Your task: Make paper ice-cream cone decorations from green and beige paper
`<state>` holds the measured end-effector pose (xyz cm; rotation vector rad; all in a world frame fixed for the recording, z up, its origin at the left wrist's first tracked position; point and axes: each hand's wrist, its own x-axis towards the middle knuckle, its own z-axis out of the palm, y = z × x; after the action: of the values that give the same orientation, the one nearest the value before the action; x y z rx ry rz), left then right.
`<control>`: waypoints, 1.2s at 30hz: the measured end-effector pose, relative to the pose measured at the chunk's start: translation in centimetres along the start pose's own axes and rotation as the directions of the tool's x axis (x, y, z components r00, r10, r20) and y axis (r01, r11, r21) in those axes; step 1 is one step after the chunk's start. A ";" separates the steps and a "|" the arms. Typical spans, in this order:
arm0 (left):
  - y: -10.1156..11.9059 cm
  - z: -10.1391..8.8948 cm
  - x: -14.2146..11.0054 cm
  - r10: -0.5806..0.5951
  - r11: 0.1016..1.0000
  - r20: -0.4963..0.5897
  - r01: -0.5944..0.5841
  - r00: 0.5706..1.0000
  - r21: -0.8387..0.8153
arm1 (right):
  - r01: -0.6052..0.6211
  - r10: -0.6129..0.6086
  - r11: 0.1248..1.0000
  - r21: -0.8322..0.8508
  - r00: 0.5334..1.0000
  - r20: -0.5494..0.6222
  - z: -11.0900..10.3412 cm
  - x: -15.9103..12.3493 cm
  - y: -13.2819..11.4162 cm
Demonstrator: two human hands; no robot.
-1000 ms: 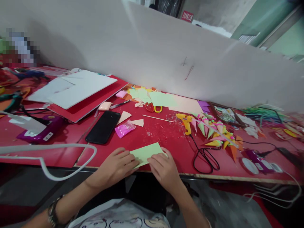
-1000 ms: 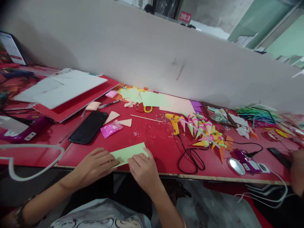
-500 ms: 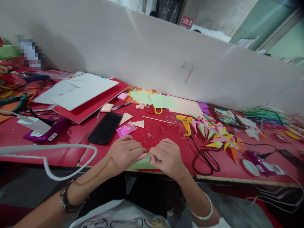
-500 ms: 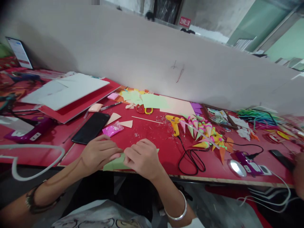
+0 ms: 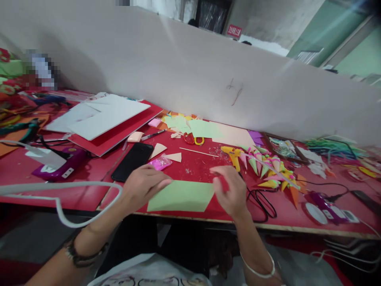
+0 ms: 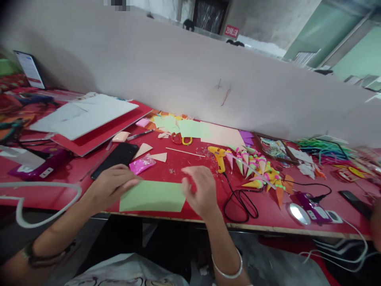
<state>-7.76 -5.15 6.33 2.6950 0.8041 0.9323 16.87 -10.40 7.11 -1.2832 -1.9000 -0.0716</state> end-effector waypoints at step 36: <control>-0.4 1.9 -1.0 -0.442 0.730 0.222 0.492 0.869 -0.475 | -0.372 0.237 0.880 0.295 0.882 0.407 1.9 0.0 1.2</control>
<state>-7.39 -5.33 4.15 1.9178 0.9805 0.7501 16.76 -8.93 5.44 -1.3843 -1.8568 0.7030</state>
